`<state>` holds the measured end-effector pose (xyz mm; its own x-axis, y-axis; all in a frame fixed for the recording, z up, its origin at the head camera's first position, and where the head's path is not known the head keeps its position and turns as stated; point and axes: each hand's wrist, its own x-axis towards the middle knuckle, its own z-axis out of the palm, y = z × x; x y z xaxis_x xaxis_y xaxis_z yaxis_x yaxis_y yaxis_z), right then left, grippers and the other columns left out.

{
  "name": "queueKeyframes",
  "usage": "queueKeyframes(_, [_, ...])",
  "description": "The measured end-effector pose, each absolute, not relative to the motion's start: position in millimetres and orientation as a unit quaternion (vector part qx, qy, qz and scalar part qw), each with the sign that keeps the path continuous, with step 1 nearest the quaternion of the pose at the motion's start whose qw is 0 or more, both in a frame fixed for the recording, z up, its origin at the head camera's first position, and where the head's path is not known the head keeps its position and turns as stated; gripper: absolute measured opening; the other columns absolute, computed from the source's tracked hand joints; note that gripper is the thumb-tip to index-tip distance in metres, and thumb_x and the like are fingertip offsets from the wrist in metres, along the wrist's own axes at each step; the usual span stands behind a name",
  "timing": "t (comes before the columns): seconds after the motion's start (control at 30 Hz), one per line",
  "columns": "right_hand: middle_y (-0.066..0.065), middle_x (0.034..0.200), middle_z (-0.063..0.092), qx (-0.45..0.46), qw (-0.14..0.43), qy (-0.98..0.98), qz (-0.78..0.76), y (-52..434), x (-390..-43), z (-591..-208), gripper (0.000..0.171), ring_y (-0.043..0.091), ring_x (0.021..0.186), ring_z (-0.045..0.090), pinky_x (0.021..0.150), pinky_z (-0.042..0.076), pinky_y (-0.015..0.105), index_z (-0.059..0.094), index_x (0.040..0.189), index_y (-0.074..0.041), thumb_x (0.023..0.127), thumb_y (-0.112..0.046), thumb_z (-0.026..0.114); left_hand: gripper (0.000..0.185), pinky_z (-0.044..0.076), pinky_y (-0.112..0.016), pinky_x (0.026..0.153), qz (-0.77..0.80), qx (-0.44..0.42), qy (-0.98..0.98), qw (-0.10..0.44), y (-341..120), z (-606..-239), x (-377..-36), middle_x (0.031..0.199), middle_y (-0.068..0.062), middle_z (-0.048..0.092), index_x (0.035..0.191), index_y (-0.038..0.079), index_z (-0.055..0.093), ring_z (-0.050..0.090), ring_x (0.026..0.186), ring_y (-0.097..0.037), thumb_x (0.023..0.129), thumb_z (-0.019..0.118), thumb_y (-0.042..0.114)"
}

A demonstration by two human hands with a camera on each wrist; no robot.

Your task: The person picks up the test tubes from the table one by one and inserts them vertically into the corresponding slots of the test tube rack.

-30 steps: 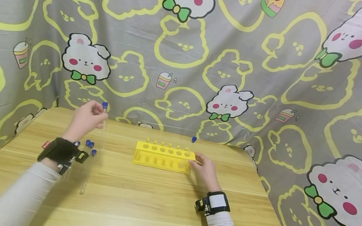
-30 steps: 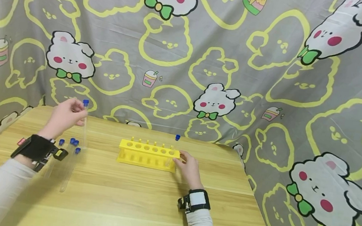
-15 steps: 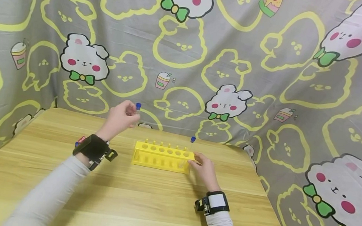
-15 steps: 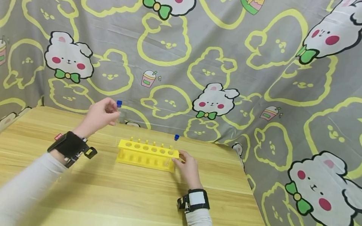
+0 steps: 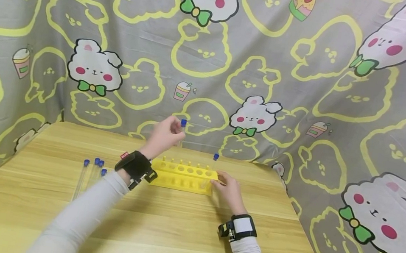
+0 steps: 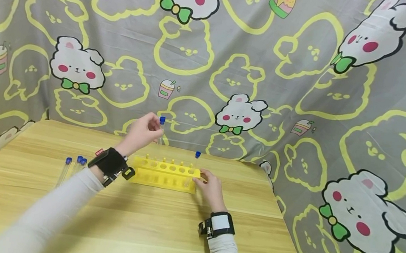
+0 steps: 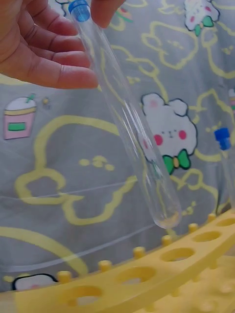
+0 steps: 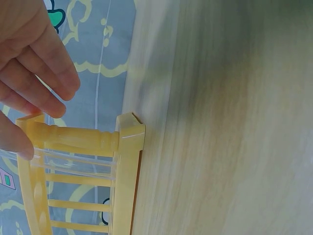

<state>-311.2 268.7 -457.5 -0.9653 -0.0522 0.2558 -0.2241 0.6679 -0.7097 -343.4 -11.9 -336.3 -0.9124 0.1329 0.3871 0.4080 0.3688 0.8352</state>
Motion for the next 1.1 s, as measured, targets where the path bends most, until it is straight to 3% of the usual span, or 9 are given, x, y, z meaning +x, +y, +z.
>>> queueKeyframes(0.23, [0.023,0.127,0.063,0.076,0.108,-0.904,0.406,269.1,-311.0,-458.1,0.048,0.036,0.116,0.063,0.096,0.052,0.044,0.059,0.129,0.000,0.087,-0.021,0.072,0.025,0.050,-0.029,0.076,-0.538,-0.185,-0.811,0.137,15.9,-343.2,-346.4,0.092,-0.005,0.065,0.102,0.008,0.055,0.061,0.085,-0.019,0.081,0.065,0.018])
queueKeyframes(0.37, [0.023,0.127,0.063,0.074,0.107,-0.904,0.406,269.4,-311.4,-458.4,0.048,0.036,0.115,0.063,0.096,0.052,0.044,0.060,0.128,-0.001,0.087,-0.021,0.072,0.028,0.051,-0.030,0.077,-0.547,-0.191,-0.803,0.139,29.5,-346.1,-343.2,0.091,-0.006,0.065,0.104,0.005,0.056,0.061,0.084,-0.019,0.082,0.066,0.017])
queueKeyframes(0.73, [0.023,0.126,0.064,0.076,0.114,-0.907,0.397,269.7,-312.2,-460.5,0.047,0.036,0.114,0.064,0.095,0.053,0.043,0.060,0.128,0.000,0.087,-0.021,0.072,0.023,0.051,-0.029,0.075,-0.551,-0.204,-0.796,0.146,57.4,-360.0,-339.9,0.090,-0.005,0.064,0.099,0.011,0.053,0.061,0.084,-0.018,0.082,0.069,0.014])
queueKeyframes(1.1, [0.023,0.125,0.064,0.082,0.121,-0.906,0.397,268.3,-311.4,-459.9,0.047,0.036,0.114,0.064,0.094,0.053,0.043,0.060,0.128,0.000,0.087,-0.020,0.072,0.025,0.052,-0.030,0.077,-0.538,-0.206,-0.807,0.132,68.1,-376.6,-340.5,0.091,-0.005,0.065,0.103,0.006,0.056,0.060,0.084,-0.018,0.082,0.068,0.011])
